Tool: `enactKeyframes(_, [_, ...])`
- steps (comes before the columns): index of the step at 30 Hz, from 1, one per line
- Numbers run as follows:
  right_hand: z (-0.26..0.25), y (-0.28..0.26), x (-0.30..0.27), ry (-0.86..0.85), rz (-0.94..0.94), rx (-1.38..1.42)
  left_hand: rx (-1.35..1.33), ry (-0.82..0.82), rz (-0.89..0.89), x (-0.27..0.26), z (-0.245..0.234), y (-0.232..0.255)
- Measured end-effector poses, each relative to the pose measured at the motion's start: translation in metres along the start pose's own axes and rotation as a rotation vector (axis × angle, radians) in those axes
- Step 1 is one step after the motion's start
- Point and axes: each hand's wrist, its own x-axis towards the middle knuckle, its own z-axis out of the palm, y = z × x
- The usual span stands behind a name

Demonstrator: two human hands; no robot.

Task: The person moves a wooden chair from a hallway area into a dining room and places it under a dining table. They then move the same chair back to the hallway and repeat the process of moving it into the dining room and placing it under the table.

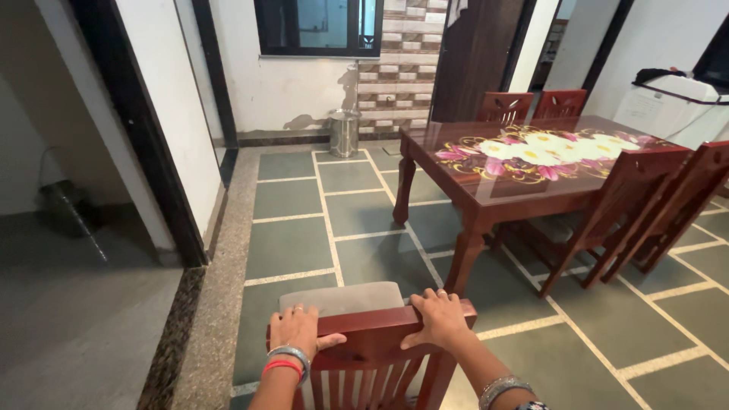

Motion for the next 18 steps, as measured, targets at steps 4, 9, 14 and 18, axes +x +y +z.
enactKeyframes(4, [-0.003, 0.012, 0.032, -0.006, -0.008, -0.032, -0.011, 0.028, 0.010, 0.030, 0.001, 0.003])
enactKeyframes(9, [0.001, 0.033, 0.077, 0.035, -0.034, -0.036, -0.028, 0.103, 0.031, 0.070, 0.004, 0.006])
enactKeyframes(14, [0.007, 0.053, 0.118, 0.059, -0.044, -0.007, -0.042, 0.100, 0.032, 0.105, 0.001, 0.012])
enactKeyframes(18, [0.005, 0.058, 0.155, 0.033, -0.031, -0.026, -0.024, 0.107, 0.031, 0.141, -0.004, 0.010])
